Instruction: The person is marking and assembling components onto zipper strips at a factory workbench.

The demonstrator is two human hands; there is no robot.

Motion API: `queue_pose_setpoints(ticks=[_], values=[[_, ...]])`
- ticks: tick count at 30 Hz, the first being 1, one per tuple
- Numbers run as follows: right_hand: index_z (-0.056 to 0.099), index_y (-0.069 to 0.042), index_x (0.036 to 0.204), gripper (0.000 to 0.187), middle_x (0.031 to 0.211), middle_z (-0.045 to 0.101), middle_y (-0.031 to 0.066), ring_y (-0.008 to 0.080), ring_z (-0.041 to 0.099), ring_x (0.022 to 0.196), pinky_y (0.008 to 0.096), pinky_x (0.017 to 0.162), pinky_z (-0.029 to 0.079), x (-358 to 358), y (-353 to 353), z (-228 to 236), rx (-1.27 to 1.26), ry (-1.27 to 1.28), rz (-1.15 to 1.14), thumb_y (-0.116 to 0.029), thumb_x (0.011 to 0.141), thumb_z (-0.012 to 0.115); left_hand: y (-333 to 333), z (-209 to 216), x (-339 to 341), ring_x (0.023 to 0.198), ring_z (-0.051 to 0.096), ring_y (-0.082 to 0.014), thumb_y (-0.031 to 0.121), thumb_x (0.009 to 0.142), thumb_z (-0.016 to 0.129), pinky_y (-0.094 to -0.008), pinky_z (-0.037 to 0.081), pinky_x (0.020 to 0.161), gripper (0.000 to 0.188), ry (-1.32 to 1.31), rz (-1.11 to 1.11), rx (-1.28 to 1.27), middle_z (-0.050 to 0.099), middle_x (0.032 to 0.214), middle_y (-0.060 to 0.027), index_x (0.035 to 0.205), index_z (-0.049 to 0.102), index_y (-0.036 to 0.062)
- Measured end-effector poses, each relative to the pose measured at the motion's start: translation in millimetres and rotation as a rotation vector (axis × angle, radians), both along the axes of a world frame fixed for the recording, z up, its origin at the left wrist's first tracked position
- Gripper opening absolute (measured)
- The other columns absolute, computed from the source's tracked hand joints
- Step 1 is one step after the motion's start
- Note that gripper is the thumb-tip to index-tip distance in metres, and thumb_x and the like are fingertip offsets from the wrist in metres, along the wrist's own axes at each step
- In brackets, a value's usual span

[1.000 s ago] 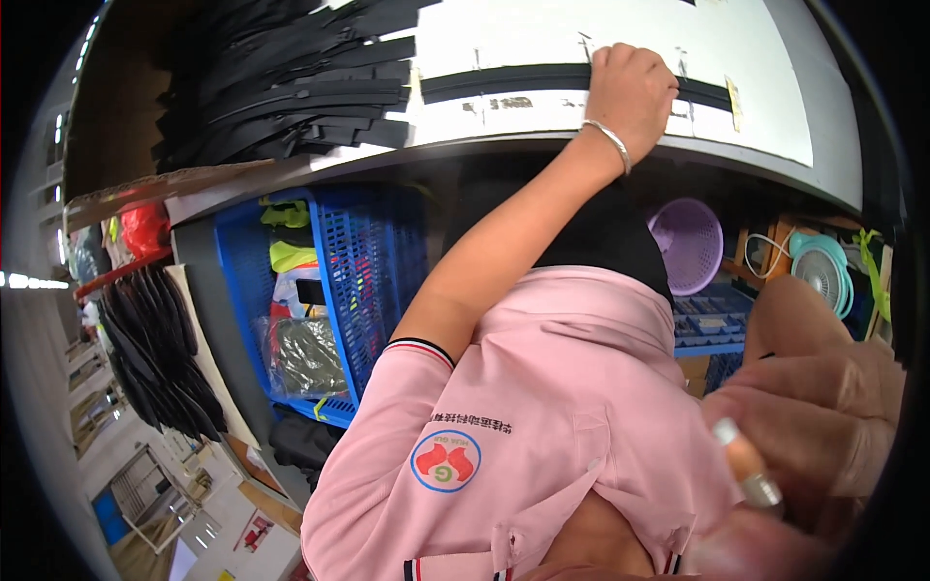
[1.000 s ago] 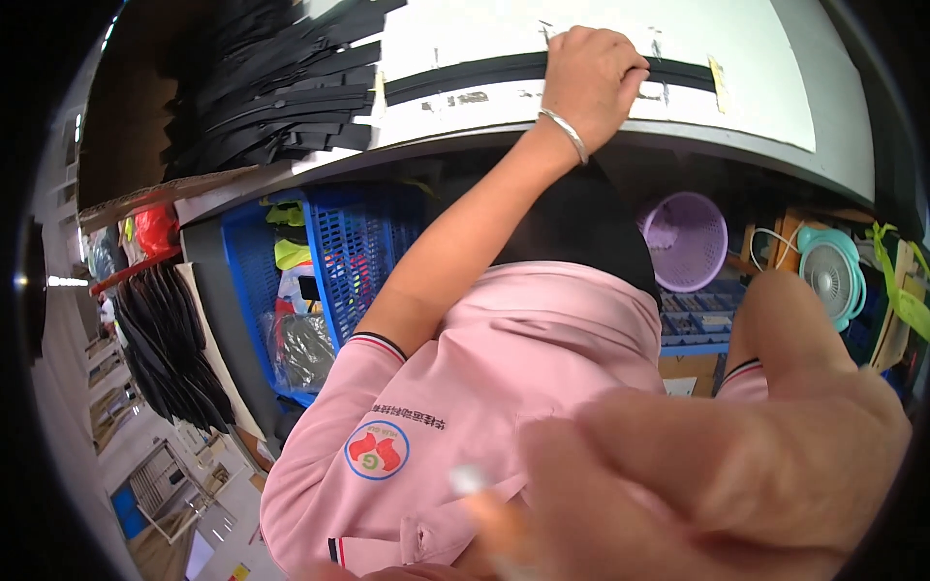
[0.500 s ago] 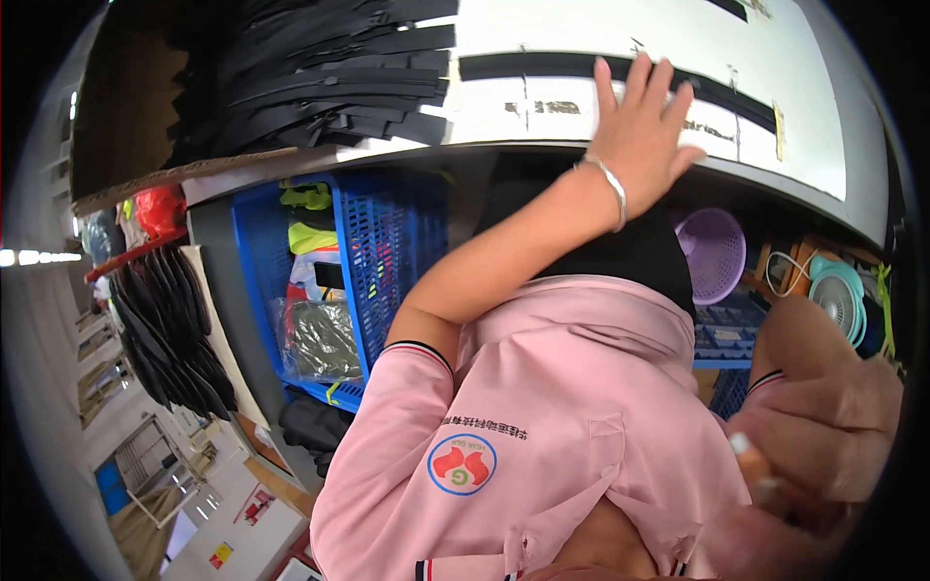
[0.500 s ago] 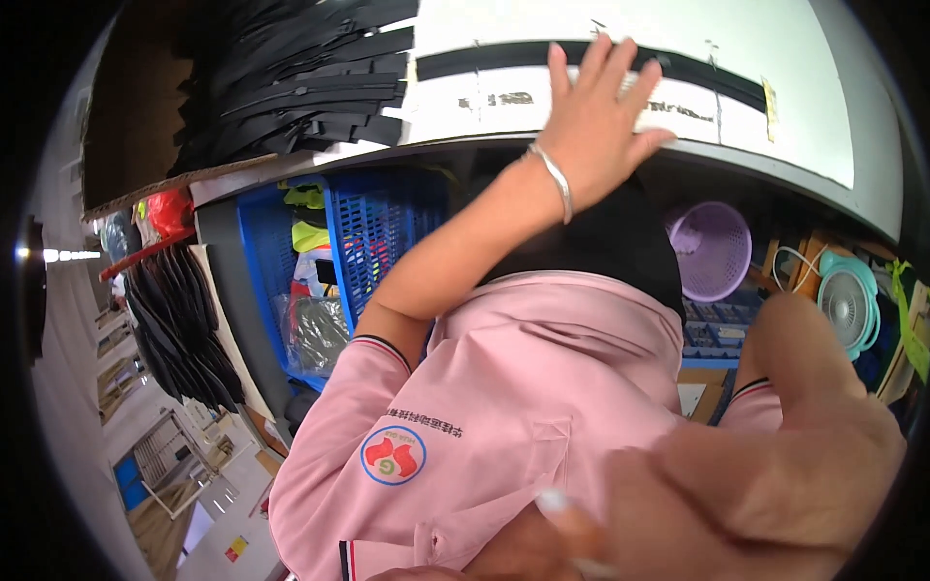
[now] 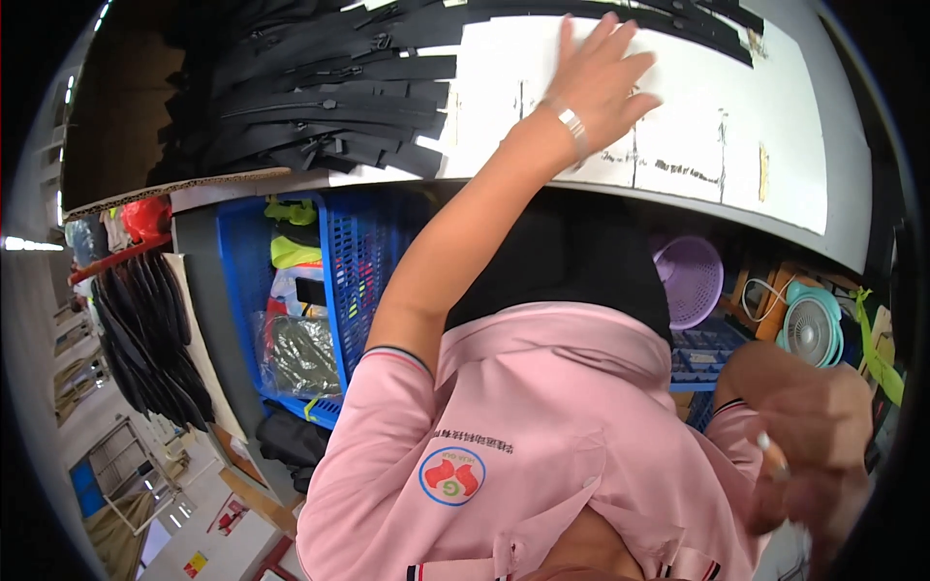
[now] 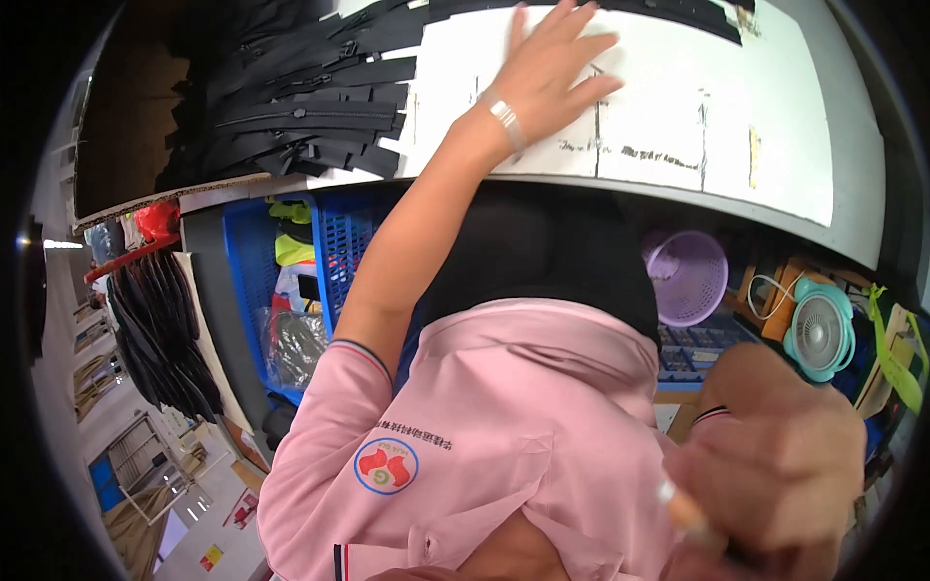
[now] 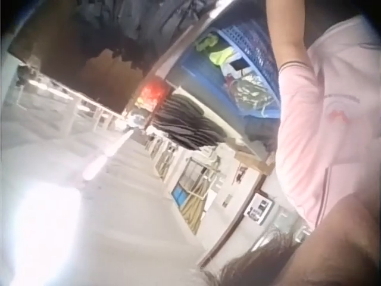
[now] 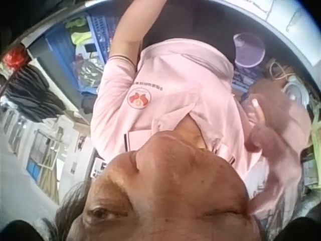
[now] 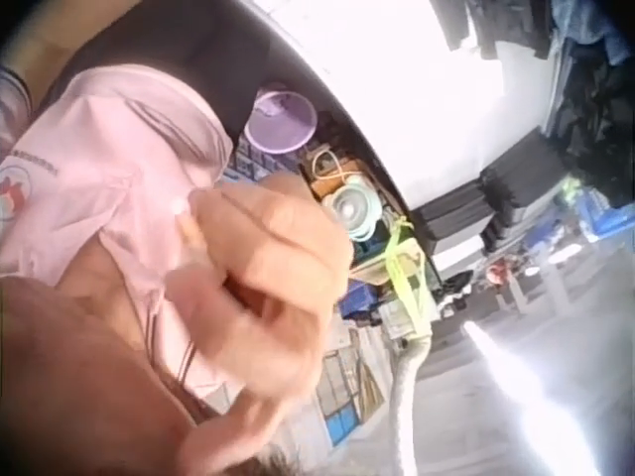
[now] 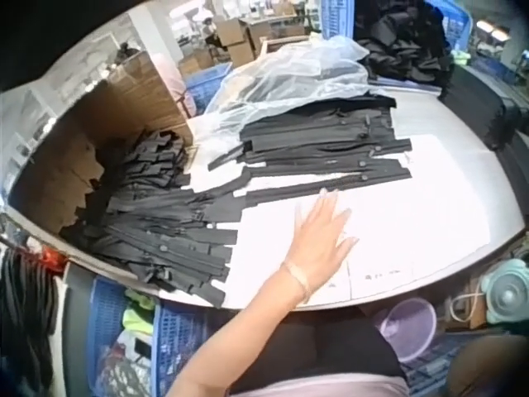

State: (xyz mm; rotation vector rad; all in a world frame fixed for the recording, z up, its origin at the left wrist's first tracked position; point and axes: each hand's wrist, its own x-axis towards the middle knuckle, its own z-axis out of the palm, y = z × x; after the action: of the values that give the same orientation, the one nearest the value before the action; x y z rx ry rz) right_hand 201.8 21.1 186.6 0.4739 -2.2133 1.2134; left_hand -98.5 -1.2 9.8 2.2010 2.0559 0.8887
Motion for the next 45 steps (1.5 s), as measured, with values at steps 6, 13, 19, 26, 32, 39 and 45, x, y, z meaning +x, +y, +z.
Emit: queue_pose_setpoints(ticks=[6,13,19,26,32,39,45], values=[[0.057,0.009,0.120,0.037,0.091,0.063,0.0135,0.0184,0.065,0.069,0.0269,0.058,0.050,-66,-48,-72,-0.470,0.011,-0.738,0.010,0.083,0.062,-100,5,-73,0.141,0.046,-0.0337,0.009,0.093,0.066,-0.0575,0.018,0.121,0.036,0.139,0.306,-0.005,0.061,0.139,-0.0118,0.128,0.067,0.0118],[0.055,0.008,0.132,0.042,0.096,0.060,0.0116,0.0132,0.066,0.070,0.0224,0.065,0.054,-67,-37,-119,-0.579,-0.289,-0.807,0.010,0.090,0.057,-120,-5,-132,0.117,0.061,-0.0267,0.012,0.092,0.065,-0.0501,0.031,0.116,0.025,0.109,0.491,0.011,0.069,0.120,-0.0067,0.116,0.072,0.0118],[0.064,0.005,0.121,0.032,0.097,0.060,0.0085,0.0109,0.065,0.068,0.0220,0.062,0.052,-70,-34,-126,-0.519,-0.326,-0.890,0.010,0.090,0.056,-87,-5,-126,0.101,0.068,-0.0243,0.010,0.086,0.073,-0.0455,0.040,0.110,0.005,0.021,0.568,0.297,0.074,0.102,-0.0054,0.091,0.074,0.0086],[0.063,0.007,0.119,0.030,0.096,0.061,0.0089,0.0124,0.066,0.071,0.0223,0.064,0.053,-69,-27,-133,-0.740,-0.311,-0.857,0.010,0.091,0.057,-69,-4,-83,0.101,0.069,-0.0245,0.010,0.090,0.070,-0.0444,0.043,0.108,0.009,-0.135,0.416,0.230,0.074,0.103,-0.0063,0.097,0.074,0.0071],[0.063,0.009,0.120,0.063,0.109,0.061,0.0173,0.0191,0.064,0.078,0.0307,0.073,0.052,-51,-21,-146,-0.646,-0.169,-0.930,-0.049,0.108,0.041,-77,13,-76,0.116,0.063,-0.0287,0.005,0.091,0.064,-0.0472,0.038,0.113,0.018,0.001,0.410,0.197,0.071,0.114,-0.0082,0.105,0.074,0.0089],[0.067,0.007,0.116,0.084,0.090,0.064,0.0110,0.0141,0.059,0.071,0.0268,0.066,0.047,-34,-16,-152,-0.679,-0.244,-0.986,-0.069,0.102,0.031,-141,6,-135,0.140,0.045,-0.0308,0.000,0.083,0.061,-0.0544,0.017,0.123,0.037,0.210,0.562,-0.093,0.063,0.134,-0.0085,0.119,0.070,0.0083],[0.068,0.005,0.115,0.067,0.077,0.063,0.0062,0.0087,0.055,0.065,0.0210,0.059,0.043,-45,-22,-152,-0.754,-0.189,-0.863,-0.055,0.107,0.041,-123,9,-126,0.131,0.056,-0.0264,0.009,0.089,0.066,-0.0531,0.019,0.122,0.019,0.159,0.552,0.052,0.071,0.121,-0.0058,0.106,0.075,0.0087]])
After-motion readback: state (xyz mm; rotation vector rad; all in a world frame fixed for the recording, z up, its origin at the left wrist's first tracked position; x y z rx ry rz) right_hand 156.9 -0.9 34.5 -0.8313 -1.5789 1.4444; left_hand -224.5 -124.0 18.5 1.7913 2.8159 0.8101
